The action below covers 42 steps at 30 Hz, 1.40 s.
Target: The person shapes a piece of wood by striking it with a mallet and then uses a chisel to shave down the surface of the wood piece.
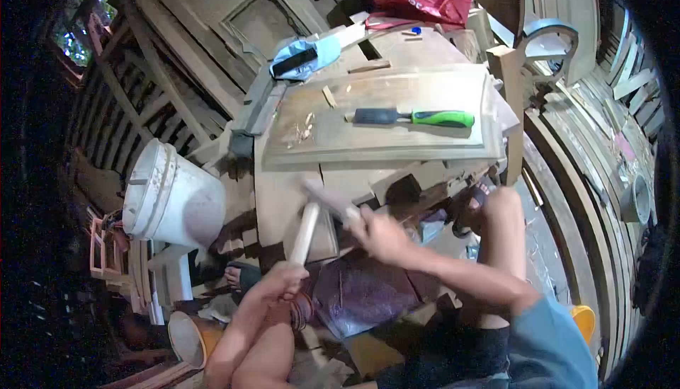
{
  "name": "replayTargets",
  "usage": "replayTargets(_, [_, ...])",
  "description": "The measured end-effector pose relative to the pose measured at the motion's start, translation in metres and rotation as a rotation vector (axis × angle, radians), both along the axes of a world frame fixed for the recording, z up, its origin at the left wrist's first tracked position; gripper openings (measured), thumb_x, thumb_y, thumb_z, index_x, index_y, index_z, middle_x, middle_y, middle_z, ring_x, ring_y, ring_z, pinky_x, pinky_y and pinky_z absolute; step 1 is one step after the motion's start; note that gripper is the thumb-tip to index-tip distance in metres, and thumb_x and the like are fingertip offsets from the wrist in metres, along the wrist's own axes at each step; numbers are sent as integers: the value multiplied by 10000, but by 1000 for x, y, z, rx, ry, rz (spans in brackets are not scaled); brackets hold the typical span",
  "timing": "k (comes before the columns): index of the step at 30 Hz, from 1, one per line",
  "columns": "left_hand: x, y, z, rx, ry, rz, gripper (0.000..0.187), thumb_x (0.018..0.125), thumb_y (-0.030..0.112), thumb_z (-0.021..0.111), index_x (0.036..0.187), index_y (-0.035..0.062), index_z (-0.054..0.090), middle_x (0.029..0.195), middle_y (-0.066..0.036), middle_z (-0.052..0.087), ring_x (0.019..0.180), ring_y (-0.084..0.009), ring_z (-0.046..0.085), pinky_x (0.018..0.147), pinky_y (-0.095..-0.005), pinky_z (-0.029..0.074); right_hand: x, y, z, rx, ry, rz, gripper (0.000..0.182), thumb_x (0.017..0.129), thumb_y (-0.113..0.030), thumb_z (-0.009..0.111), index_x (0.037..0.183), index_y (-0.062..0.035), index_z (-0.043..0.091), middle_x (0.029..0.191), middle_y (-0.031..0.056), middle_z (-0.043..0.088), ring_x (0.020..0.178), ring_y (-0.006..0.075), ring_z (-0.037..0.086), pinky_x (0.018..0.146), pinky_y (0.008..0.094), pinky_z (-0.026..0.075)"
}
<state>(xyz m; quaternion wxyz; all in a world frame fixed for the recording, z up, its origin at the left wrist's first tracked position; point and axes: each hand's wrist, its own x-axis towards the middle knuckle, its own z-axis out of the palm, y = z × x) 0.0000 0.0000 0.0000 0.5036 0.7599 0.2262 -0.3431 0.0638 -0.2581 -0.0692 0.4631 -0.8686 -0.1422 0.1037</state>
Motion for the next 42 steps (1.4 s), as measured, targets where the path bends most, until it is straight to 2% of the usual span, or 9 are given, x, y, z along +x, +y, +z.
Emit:
replayTargets(6, [16,-19,17,-142,74,114,282,812,239,579,619,138,400,465,37,331,345,-65,291,317,-230,210,-16,3,-7,-56,-359,184,423,865,-444,542,991,-40,515,637,222,584,581,423,585,517,477,472])
replayTargets(10, [8,-8,7,-475,168,136,249,819,219,570,659,158,389,470,41,345,341,-54,265,305,-225,185,5,7,-18,181,-53,-47,416,875,-456,509,969,-51,492,733,225,617,654,413,618,584,485,510])
replayTargets(13, [3,-9,-1,-337,127,73,244,840,260,554,670,169,403,453,51,320,339,-50,253,300,-219,182,-47,1,-1,21,-164,298,452,862,-434,542,1086,-45,489,741,239,610,692,416,614,614,493,496])
replayTargets(17, [5,1,-6,-708,292,155,237,863,327,520,710,164,441,444,43,315,326,-61,273,291,-220,200,-11,6,-13,87,-76,-30,425,881,-432,518,1002,-24,515,732,225,612,685,407,609,592,498,485])
replayTargets(22, [3,7,-16,-688,253,125,217,842,286,494,676,152,451,416,21,320,314,-68,263,297,-218,213,-29,4,-9,-82,-201,247,394,885,-434,496,956,-48,520,699,218,621,637,406,622,573,511,504])
replayTargets(26, [5,-1,0,-762,327,200,265,828,255,470,601,130,418,412,9,322,306,-79,252,303,-217,216,4,5,-1,96,-35,-70,417,890,-427,509,965,-17,509,705,241,609,660,425,606,593,502,483])
replayTargets(29, [6,-2,-4,-754,247,213,259,814,244,463,594,121,406,411,8,320,309,-76,241,302,-221,212,-35,3,-5,44,-207,219,415,881,-443,520,1008,-52,458,705,247,607,676,434,604,587,518,483])
replayTargets(33, [6,1,0,-877,377,240,229,762,252,479,614,96,401,418,0,328,326,-82,258,308,-222,245,1,8,-6,72,-8,-60,442,879,-476,498,999,-52,470,720,254,609,673,433,608,580,537,481])
replayTargets(42, [5,-1,-1,-857,414,234,268,769,272,468,575,113,372,410,27,280,324,-77,217,306,-222,186,-17,10,-13,110,-79,2,453,882,-472,503,993,-34,474,718,264,608,696,443,608,593,516,489])
